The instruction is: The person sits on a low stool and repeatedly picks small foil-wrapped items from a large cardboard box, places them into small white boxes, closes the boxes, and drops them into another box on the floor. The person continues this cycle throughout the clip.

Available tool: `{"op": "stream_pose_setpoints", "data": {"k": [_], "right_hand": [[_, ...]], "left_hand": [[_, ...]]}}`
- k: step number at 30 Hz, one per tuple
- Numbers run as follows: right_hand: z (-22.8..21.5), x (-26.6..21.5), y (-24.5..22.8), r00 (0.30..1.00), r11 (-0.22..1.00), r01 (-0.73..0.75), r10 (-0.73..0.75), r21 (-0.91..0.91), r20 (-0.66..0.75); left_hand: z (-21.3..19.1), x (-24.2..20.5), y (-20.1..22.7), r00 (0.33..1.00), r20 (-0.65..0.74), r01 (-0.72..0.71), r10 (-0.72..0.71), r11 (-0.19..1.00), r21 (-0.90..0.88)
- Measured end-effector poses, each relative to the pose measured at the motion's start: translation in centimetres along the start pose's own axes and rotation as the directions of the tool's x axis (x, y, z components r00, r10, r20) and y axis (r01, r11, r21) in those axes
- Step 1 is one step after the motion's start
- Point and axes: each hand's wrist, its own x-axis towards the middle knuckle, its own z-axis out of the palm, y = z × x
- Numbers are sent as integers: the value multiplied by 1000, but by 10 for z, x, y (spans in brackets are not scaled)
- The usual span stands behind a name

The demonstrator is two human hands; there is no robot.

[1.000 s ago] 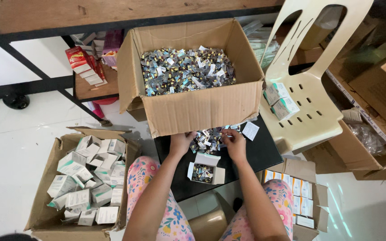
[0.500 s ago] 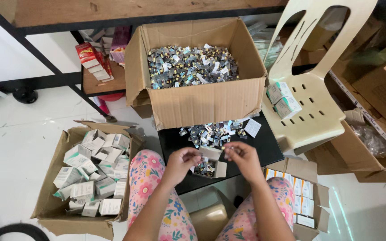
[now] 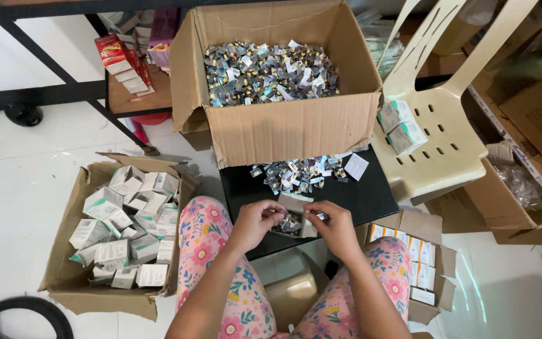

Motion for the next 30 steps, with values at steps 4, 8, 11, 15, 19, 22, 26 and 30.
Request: {"op": "stream_pose_setpoints", "data": {"k": [4,8,11,15,19,22,26,30], "right_hand": [[12,-2,4,997,999,-28,25,-43,-71],[20,-1,6,997,1000,11,-10,7,-78],[20,-1,4,997,1000,6,-6,-9,-82],[19,-1,2,996,996,-32,25,-86,-89],[19,-2,1,998,999,-10,7,-39,-68],[19,1,1,997,999,-26,23,-37,-71],[21,-2,1,998,999,-47,46,-28,-35],[23,-4,-1,996,995,-81,83,-64,26]], "left_hand": [[-1,1,-2,1000,19,-22,23,998,-50],[0,2,-4,999,16,43,-42,998,-41],[0,2,-5,1000,15,4,-3,998,-64],[1,2,-8,1000,6,0,1,996,-90],[3,2,-7,1000,-8,23,-24,997,-76],[3,2,1,999,-31,-39,38,999,-33],[0,-2,13,994,-9,-107,110,985,132],[-5,-3,22,999,-28,-22,32,960,277]]}}
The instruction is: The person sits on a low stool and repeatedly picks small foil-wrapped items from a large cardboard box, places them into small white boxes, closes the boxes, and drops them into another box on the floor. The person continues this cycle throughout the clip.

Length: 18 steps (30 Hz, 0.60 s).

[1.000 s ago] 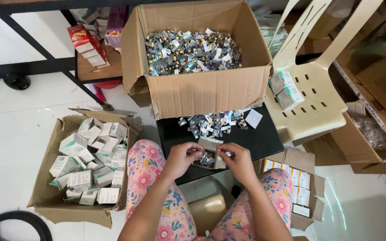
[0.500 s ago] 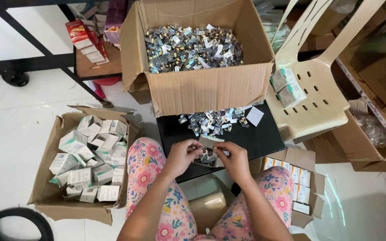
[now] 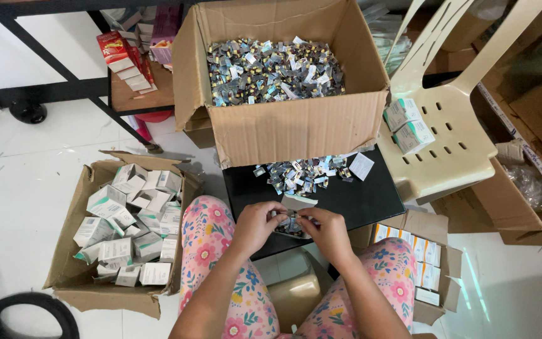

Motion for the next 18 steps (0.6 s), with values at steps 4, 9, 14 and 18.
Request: {"op": "stream_pose_setpoints", "data": {"k": [4,9,14,18], "right_hand": [[-5,3,-5,994,993,85,-90,-86,-58],[-9,4,-5,992,994,82,-88,-72,-92],[-2,1,4,999,999,39,-39,17,18],[-2,3,16,1000,987,-3,0,158,18]], "left_hand": [[-2,0,3,998,-30,-55,54,998,-22],[2,-1,2,997,-31,-71,69,997,-44],[5,-4,6,996,-18,-92,93,995,36],[4,-4,12,997,-13,-79,81,990,113]]}}
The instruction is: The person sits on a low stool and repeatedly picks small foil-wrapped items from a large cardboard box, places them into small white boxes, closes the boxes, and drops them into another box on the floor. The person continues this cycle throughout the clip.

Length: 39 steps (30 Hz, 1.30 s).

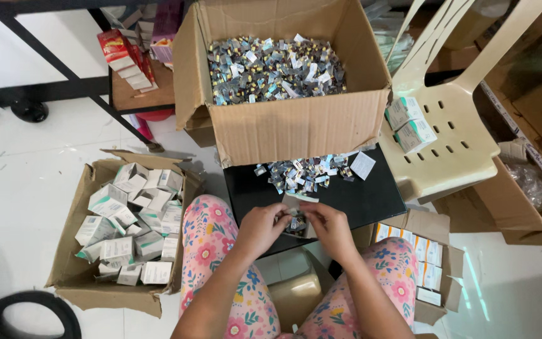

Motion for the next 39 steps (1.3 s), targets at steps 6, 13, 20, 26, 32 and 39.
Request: {"op": "stream_pose_setpoints", "data": {"k": [6,13,20,26,32,39], "right_hand": [[-2,3,13,993,977,-95,81,189,82],[-5,0,9,984,963,-139,108,231,143],[-47,25,46,993,956,-42,73,289,-96],[-13,83,80,935,833,169,-305,-527,-181],[20,100,94,928,818,160,-316,-552,-200],[11,112,113,937,979,-97,30,-177,-349]], "left_hand": [[0,-5,0,999,26,-49,46,989,138],[-5,-9,5,975,84,-222,207,871,439],[-36,27,-13,943,-259,-125,209,944,305],[-1,102,-55,1000,-2,-24,27,916,401],[54,111,-101,995,-16,-82,95,918,389],[54,114,-123,999,-14,-26,31,968,249]]}}
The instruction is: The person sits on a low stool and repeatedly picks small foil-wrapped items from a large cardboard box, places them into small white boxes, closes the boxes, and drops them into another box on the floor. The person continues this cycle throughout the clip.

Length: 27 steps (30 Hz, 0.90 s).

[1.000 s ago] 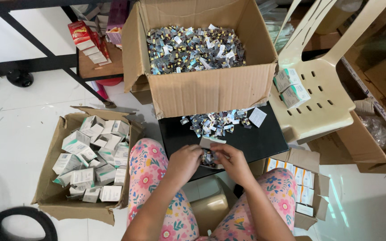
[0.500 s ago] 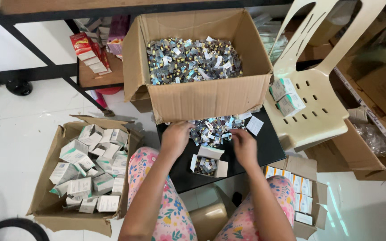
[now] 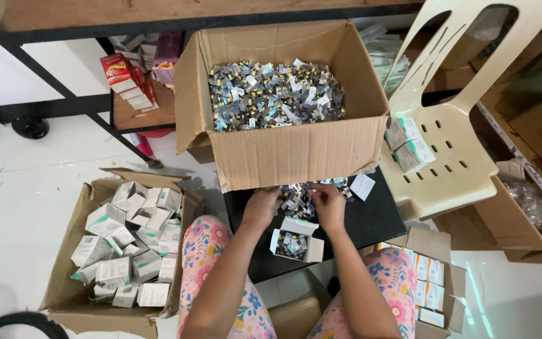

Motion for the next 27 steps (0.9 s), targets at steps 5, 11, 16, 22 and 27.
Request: {"op": "stream_pose_setpoints", "data": {"k": [5,11,16,22,27], "right_hand": [[-18,1,-2,957,756,-265,129,599,261],[-65,-44,-48,953,801,-142,-49,582,300],[-73,-99,-85,947,872,1,-157,489,279],[-62,-105,-100,955,970,202,-226,138,193],[-64,-102,-104,953,967,216,-239,138,185]], "left_hand": [[-8,-5,3,957,-197,-209,212,977,36],[-1,-6,-12,978,-202,-71,53,994,-79],[1,-1,-33,972,-235,-80,-18,913,-400],[-6,-3,-42,974,-201,-3,-103,886,-464],[-17,-11,-34,983,-132,52,-126,888,-457]]}}
